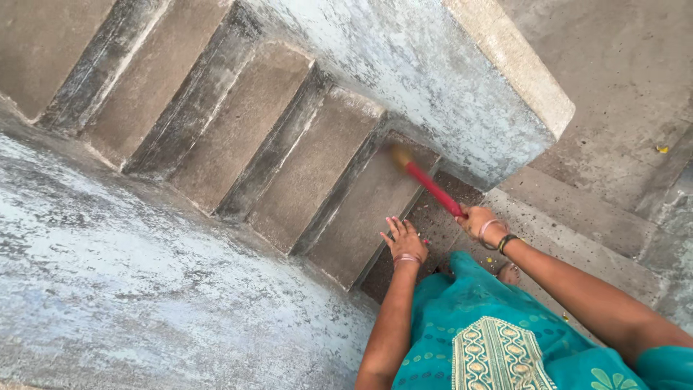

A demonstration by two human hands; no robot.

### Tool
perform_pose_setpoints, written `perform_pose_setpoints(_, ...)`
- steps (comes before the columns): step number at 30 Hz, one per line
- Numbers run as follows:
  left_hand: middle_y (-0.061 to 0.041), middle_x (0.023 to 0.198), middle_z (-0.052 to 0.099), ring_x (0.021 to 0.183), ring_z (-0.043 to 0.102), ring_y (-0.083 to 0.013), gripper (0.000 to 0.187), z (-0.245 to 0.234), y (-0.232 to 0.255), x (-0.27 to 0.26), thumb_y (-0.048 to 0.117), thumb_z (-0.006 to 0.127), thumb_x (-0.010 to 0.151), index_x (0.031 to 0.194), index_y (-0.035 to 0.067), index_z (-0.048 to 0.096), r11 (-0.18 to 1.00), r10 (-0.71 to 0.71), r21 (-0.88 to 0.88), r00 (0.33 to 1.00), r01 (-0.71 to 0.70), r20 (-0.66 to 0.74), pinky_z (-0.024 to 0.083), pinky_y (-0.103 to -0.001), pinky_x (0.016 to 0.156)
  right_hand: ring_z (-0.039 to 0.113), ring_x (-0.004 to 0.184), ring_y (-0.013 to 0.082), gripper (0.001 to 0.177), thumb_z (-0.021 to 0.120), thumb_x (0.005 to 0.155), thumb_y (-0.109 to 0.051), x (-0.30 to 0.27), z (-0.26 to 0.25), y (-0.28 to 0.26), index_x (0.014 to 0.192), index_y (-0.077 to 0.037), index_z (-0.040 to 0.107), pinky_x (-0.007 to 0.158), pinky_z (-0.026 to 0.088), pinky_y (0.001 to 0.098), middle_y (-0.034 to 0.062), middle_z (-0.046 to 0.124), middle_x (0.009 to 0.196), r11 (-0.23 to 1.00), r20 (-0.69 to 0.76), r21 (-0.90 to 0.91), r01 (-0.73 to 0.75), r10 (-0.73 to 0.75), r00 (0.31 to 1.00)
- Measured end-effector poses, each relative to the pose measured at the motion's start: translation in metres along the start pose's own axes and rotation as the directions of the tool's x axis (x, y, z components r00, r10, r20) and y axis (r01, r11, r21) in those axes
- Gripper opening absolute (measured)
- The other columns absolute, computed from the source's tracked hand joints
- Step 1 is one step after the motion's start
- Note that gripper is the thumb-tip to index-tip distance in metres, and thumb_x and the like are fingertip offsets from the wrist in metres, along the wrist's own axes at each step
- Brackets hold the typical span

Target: The person sweeps debris down a set of concrete outdoor stairs using a broom.

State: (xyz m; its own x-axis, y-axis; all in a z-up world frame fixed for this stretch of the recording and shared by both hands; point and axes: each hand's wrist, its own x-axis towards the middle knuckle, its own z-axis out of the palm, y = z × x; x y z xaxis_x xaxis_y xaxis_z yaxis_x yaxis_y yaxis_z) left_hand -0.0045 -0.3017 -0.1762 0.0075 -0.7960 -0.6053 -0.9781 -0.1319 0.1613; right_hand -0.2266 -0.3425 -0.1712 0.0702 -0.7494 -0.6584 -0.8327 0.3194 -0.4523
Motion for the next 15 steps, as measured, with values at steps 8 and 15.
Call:
perform_pose_setpoints(8,-0.026,0.17,0.004,0.158,-0.009,-0.0414,0.088,-0.017,0.002,0.007,0.039,0.068,0.092,0.159,0.0,0.026,1.0,-0.002,-0.021,1.0,0.001,-0.016,0.0,-0.066,0.123,0.053,0.048,0.0128,0.03,0.062,0.103,-0.028,0.013,0.023,-0.02,0.116,-0.002,0.065,0.042,0.044,0.0285,0.002,0.058,0.067,0.614,0.164,0.773,-0.16,0.05,0.985)
perform_pose_setpoints(15,-0.026,0.169,0.005,0.157,-0.009,-0.0417,0.087,-0.013,-0.012,0.004,0.042,0.065,0.094,0.159,0.0,0.025,0.998,-0.045,-0.041,0.999,0.045,0.004,-0.001,-0.066,0.122,0.053,0.048,0.0164,0.024,0.061,0.099,-0.024,0.003,0.045,-0.035,0.118,-0.01,0.061,0.042,0.045,0.0305,0.0064,0.062,0.07,0.39,0.179,0.892,-0.229,0.162,0.97)
